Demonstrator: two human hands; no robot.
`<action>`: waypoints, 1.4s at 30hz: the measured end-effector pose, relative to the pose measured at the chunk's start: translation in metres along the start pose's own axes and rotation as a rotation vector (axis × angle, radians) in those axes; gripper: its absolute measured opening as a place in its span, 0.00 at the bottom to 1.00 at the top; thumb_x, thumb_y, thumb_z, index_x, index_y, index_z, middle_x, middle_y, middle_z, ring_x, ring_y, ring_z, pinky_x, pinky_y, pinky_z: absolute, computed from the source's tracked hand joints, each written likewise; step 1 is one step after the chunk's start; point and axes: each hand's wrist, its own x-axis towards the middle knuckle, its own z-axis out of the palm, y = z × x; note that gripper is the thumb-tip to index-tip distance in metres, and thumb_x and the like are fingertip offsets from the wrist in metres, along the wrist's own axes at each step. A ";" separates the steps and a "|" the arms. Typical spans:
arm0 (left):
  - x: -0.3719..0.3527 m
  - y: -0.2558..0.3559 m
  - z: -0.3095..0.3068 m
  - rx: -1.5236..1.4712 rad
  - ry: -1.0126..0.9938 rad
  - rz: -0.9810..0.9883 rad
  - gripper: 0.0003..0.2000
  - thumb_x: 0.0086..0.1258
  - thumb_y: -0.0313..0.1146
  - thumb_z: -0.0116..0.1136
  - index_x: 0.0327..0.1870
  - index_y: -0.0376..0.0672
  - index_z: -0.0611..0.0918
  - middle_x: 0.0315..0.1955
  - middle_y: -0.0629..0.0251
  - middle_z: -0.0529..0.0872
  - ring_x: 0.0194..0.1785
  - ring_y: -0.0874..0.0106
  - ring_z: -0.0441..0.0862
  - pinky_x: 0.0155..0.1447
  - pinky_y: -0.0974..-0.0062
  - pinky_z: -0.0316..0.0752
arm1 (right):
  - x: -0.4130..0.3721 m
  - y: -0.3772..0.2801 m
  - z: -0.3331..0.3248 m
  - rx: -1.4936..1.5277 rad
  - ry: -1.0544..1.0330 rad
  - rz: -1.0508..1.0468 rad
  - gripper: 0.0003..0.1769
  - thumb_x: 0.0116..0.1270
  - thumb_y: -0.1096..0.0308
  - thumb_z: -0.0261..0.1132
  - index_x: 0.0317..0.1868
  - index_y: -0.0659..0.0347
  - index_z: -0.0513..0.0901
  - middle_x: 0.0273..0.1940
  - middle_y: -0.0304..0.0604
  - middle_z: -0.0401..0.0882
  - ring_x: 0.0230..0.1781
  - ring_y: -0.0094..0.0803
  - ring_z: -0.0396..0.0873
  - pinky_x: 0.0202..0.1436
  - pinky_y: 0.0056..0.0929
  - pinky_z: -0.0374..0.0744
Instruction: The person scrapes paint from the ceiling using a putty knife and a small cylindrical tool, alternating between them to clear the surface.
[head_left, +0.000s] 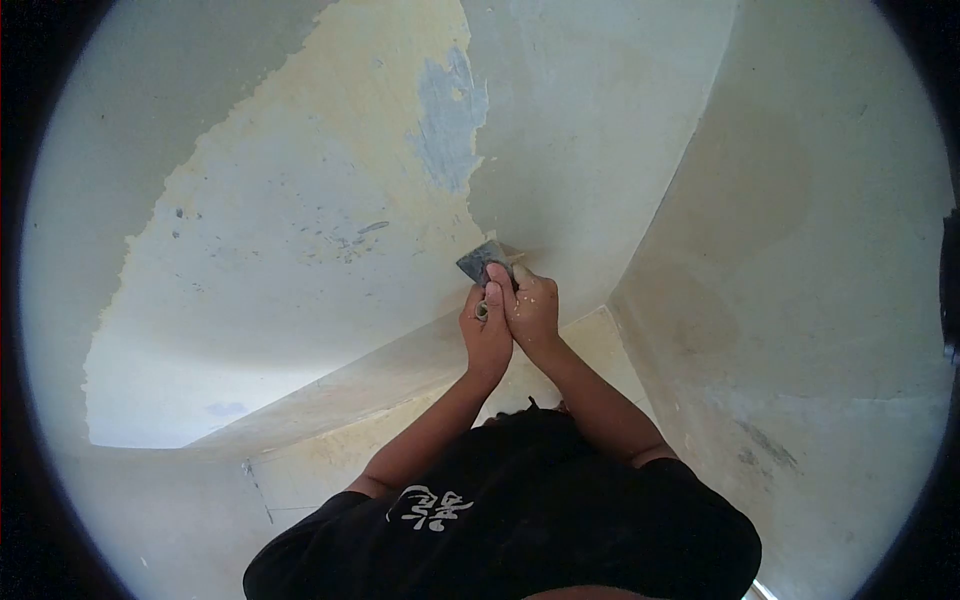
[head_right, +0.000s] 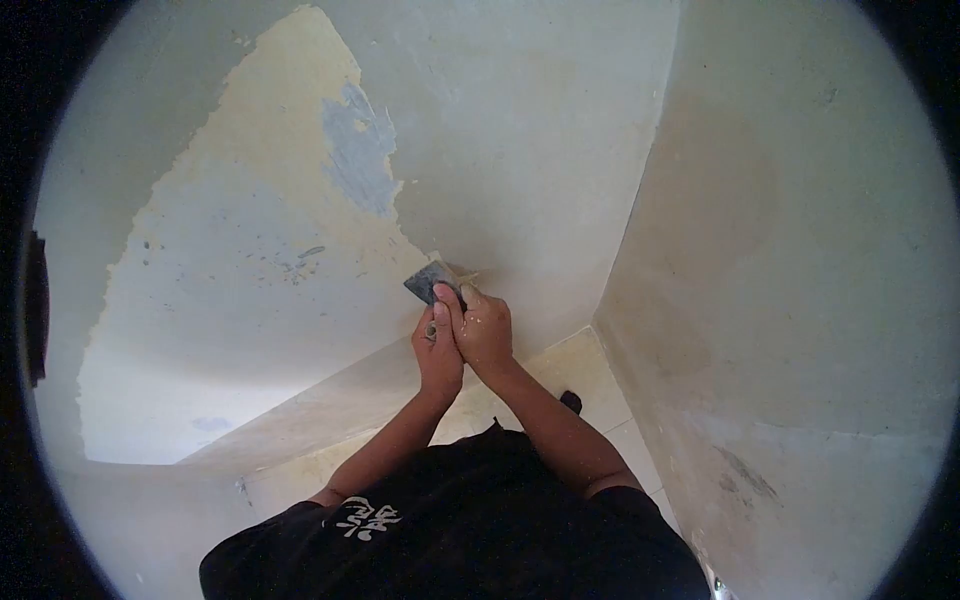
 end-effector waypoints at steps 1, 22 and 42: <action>0.000 0.000 0.000 -0.009 0.002 -0.004 0.19 0.80 0.45 0.45 0.49 0.35 0.79 0.38 0.66 0.82 0.40 0.80 0.76 0.43 0.80 0.73 | 0.000 -0.001 -0.001 0.000 -0.008 0.008 0.25 0.69 0.52 0.63 0.22 0.66 0.76 0.16 0.55 0.74 0.15 0.50 0.75 0.23 0.41 0.72; 0.000 -0.005 0.005 -0.058 0.089 -0.022 0.17 0.78 0.41 0.50 0.30 0.38 0.74 0.23 0.71 0.73 0.30 0.83 0.66 0.33 0.78 0.65 | 0.000 0.000 -0.001 -0.029 0.018 -0.020 0.22 0.70 0.54 0.63 0.29 0.68 0.81 0.19 0.54 0.77 0.17 0.45 0.78 0.24 0.37 0.73; -0.005 0.017 0.002 0.011 0.057 -0.007 0.15 0.77 0.40 0.52 0.32 0.38 0.75 0.22 0.71 0.73 0.30 0.82 0.67 0.34 0.78 0.66 | -0.005 -0.005 -0.003 0.009 0.004 0.025 0.24 0.71 0.54 0.62 0.27 0.69 0.80 0.16 0.52 0.76 0.15 0.33 0.73 0.22 0.35 0.71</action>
